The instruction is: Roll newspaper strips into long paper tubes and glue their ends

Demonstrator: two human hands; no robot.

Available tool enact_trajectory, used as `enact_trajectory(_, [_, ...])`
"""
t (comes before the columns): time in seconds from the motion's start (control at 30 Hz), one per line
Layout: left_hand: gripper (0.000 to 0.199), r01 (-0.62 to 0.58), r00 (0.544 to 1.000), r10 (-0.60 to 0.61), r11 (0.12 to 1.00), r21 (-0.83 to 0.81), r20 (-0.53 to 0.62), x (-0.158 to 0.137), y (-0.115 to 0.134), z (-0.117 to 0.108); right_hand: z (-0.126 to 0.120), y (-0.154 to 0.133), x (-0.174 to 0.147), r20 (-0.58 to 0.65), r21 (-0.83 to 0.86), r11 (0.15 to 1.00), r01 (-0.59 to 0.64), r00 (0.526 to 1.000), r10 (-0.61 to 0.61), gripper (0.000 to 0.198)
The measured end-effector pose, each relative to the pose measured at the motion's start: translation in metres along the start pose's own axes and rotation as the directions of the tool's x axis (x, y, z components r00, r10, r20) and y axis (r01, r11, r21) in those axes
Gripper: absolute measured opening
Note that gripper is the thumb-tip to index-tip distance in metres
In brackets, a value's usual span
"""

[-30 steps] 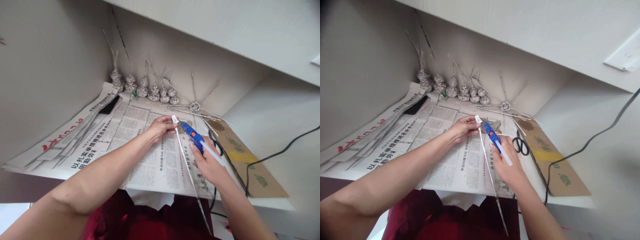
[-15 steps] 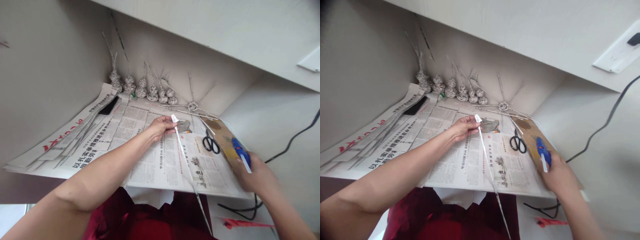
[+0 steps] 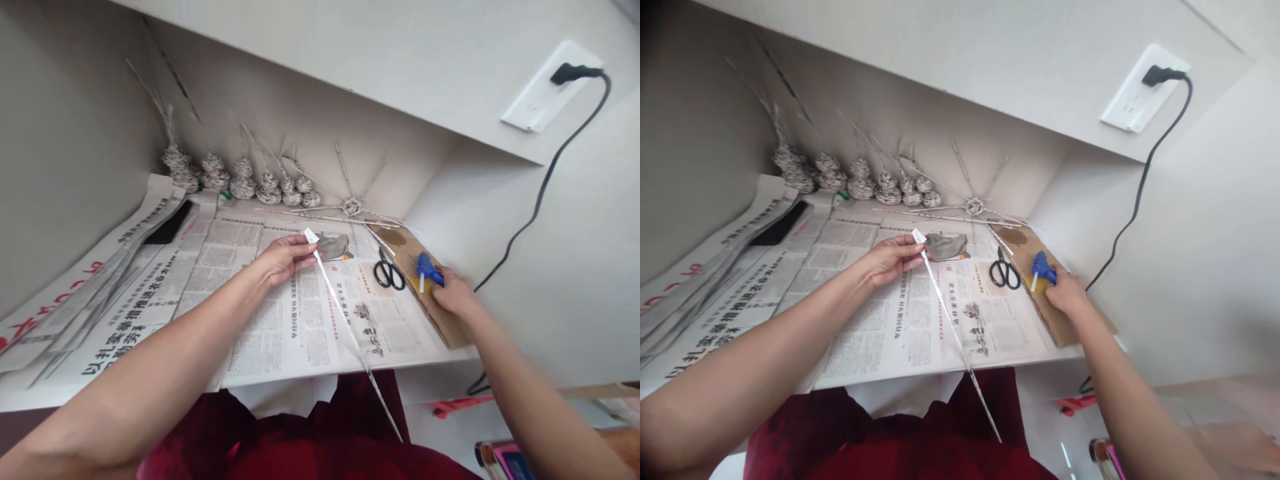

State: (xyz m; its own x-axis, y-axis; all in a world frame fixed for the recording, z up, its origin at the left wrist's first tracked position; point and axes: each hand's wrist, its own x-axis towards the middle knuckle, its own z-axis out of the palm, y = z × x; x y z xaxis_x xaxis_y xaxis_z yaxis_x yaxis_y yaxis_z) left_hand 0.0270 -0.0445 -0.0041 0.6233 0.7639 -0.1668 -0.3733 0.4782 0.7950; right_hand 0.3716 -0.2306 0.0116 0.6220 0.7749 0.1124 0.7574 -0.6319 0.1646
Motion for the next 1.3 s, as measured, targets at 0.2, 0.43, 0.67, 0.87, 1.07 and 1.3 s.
enact_trajectory(0.2, [0.014,0.021,1.0,-0.021,1.0,-0.016,0.001,0.001,0.001,0.0,0.005,0.003,0.027,-0.068,0.115,0.993,0.001,0.998,0.007,0.064])
enact_trajectory(0.43, [0.014,0.016,0.999,-0.015,1.0,-0.02,0.042,0.006,0.001,-0.006,-0.023,-0.044,-0.002,-0.346,0.067,0.991,0.115,0.934,-0.085,0.051])
enact_trajectory(0.67, [0.014,0.035,0.998,-0.034,0.999,-0.021,0.046,0.003,0.003,-0.006,-0.045,-0.178,-0.052,-0.011,0.872,0.401,0.28,0.831,-0.557,0.037])
enact_trajectory(0.87, [0.01,0.029,1.0,-0.029,0.999,-0.036,0.002,0.003,0.01,-0.008,-0.037,-0.225,-0.046,0.127,0.989,0.138,-0.055,0.796,-0.591,0.035])
enact_trajectory(1.07, [0.01,0.045,0.997,-0.041,0.997,-0.056,0.069,0.003,0.011,-0.01,-0.026,-0.216,-0.04,0.224,0.932,-0.029,-0.36,0.64,-0.735,0.032])
enact_trajectory(1.3, [0.009,0.087,0.993,-0.084,0.995,-0.039,0.078,0.002,0.009,-0.01,-0.018,-0.214,-0.045,0.194,0.958,0.018,-0.286,0.603,-0.774,0.035])
